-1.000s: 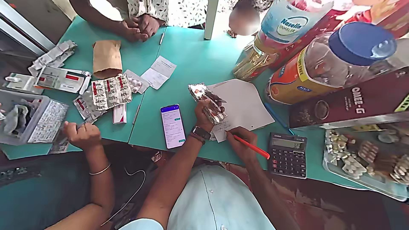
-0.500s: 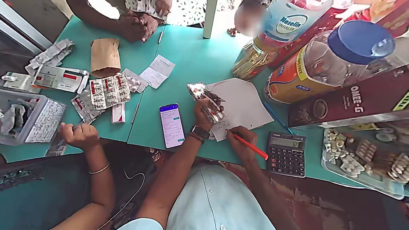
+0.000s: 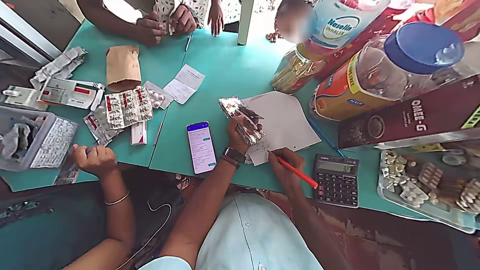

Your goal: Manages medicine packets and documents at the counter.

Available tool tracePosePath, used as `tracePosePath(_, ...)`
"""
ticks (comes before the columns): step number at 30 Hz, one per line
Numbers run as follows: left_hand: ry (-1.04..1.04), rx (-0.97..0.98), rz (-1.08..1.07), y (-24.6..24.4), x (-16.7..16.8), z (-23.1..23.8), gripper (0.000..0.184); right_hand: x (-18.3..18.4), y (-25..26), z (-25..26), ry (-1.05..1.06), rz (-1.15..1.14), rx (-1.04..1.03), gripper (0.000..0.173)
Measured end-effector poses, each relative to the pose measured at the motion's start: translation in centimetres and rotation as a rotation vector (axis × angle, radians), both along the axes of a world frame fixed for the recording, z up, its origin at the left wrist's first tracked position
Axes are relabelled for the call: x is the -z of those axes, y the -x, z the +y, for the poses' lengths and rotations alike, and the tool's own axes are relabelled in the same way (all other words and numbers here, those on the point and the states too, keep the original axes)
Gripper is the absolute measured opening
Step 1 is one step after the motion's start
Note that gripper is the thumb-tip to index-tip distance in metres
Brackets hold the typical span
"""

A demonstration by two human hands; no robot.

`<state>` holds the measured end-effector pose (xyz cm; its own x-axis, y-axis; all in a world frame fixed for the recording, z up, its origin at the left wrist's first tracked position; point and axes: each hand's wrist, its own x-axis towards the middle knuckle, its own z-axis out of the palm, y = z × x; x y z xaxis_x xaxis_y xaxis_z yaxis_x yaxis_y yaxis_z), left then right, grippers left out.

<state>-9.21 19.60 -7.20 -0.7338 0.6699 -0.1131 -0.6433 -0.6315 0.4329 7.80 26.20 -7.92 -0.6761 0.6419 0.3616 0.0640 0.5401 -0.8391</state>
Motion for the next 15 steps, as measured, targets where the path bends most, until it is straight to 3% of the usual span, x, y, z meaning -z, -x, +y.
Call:
tracePosePath(7, 0.0, 0.012, -0.008, 0.02, 0.05, -0.09, 0.033, 0.11, 0.14, -0.12, -0.042, -0.048, 0.043, 0.01)
tracePosePath(15, 0.08, 0.062, 0.063, -0.34, -0.12, -0.65, 0.036, -0.44, -0.45, 0.51, 0.034, 0.068, 0.035, 0.006)
